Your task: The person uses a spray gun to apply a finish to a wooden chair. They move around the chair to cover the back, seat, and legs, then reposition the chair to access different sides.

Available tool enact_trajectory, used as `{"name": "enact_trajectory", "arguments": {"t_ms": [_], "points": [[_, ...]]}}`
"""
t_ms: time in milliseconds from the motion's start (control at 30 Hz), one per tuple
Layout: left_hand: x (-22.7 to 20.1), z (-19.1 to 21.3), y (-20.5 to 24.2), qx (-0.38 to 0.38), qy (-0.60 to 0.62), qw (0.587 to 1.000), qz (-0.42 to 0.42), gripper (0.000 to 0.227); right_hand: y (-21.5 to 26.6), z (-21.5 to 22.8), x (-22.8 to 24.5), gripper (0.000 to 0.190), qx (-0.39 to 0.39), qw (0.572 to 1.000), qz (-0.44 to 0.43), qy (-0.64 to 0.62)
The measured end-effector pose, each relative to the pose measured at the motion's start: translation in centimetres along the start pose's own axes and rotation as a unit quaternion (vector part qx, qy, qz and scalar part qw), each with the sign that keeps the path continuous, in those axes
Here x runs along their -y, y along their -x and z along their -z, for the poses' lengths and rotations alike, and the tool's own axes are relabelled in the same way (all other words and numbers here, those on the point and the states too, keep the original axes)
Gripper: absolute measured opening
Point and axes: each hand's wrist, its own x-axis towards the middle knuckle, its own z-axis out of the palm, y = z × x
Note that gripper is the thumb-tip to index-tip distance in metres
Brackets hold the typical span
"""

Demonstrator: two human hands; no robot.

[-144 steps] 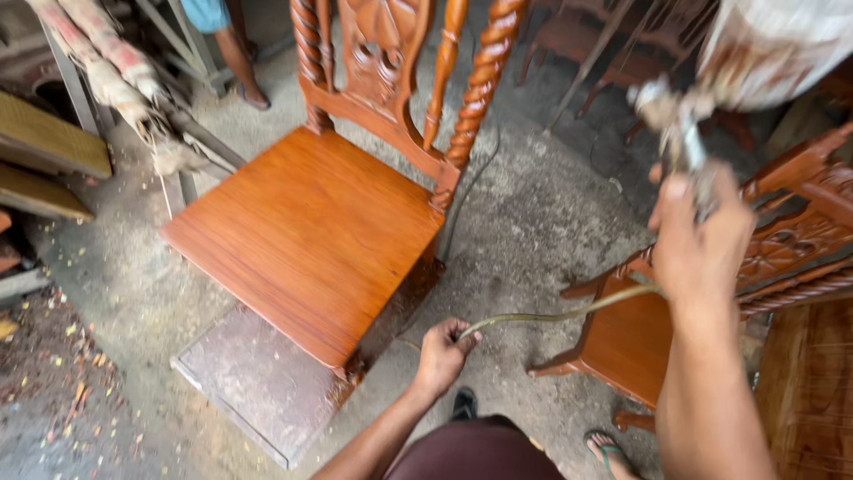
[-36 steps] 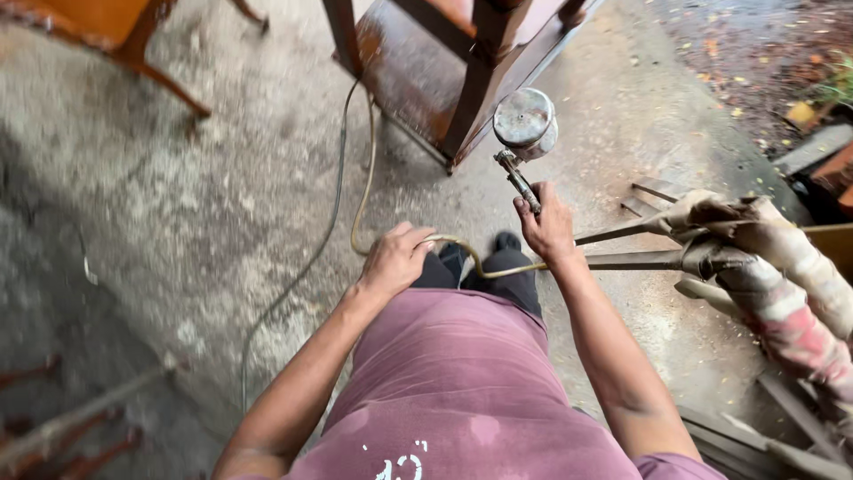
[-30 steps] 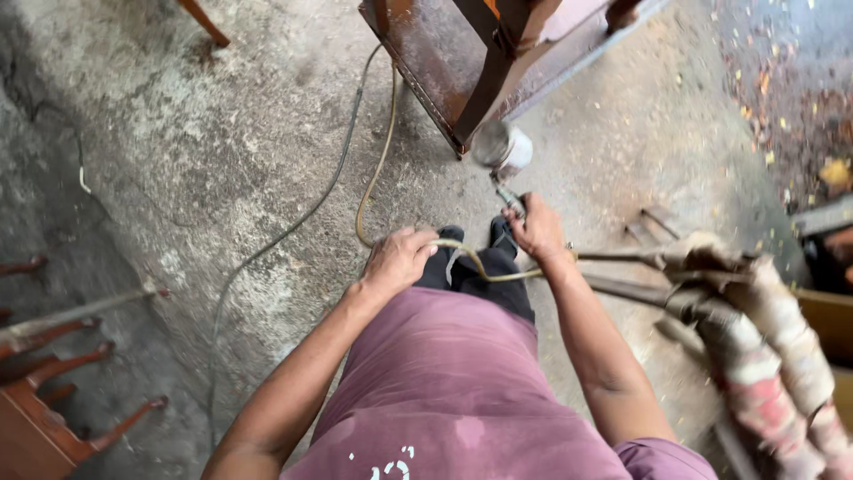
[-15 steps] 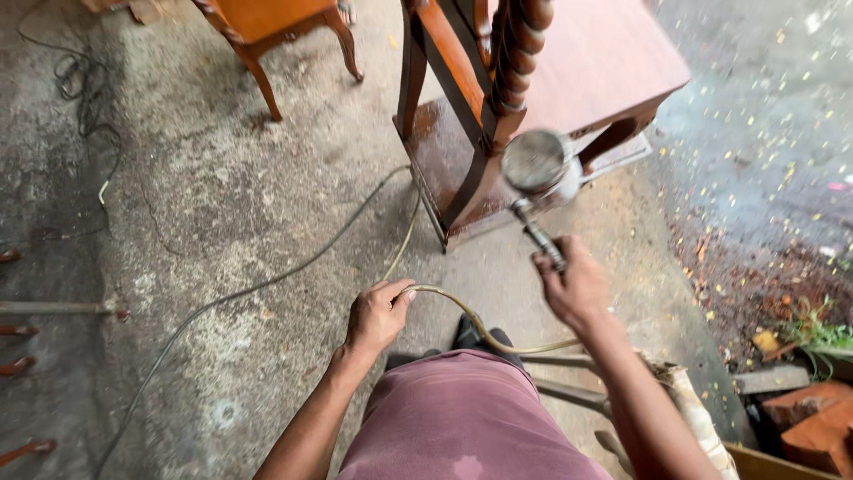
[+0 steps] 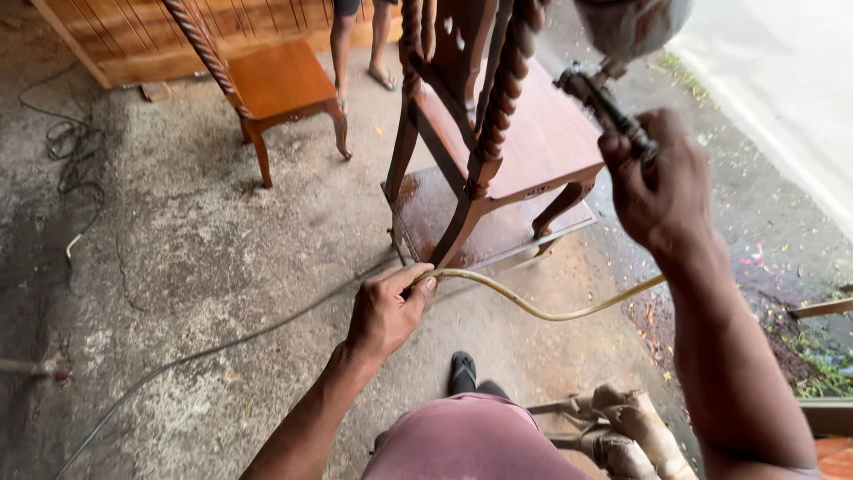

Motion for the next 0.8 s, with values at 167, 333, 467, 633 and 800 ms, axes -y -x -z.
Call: {"name": "enact_trajectory", "arguments": {"t_ms": [167, 333, 467, 633, 800], "points": [[-3.1, 0.4, -2.8, 0.024, -0.005, 0.999, 0.024, 0.025, -4.4, 3.3, 0.1, 0.061, -0.057, 0.995, 0.073, -0.022], [-5.6, 0.8, -5.7, 0.012, -0.010, 1.000, -0.006, 0.025, -9.0, 7.1, 2.0, 0.054, -0.106, 0.982, 0.157, -0.028], [-6.1, 0.3, -7.0, -0.017, 0.007, 0.997, -0.072, 0.022, -12.2, 9.9, 2.8, 0.044, -0.132, 0.969, 0.200, -0.062], [-6.0, -0.3, -8.3, -0.016, 0.018, 0.998, -0.060, 0.023, -13.9, 11.1, 2.2, 0.043, -0.157, 0.955, 0.246, -0.046], [-5.5, -0.9, -8.3, 0.034, 0.017, 0.999, 0.025, 0.024, -13.8, 11.2, 2.6, 0.044, -0.142, 0.948, 0.284, -0.002]]}}
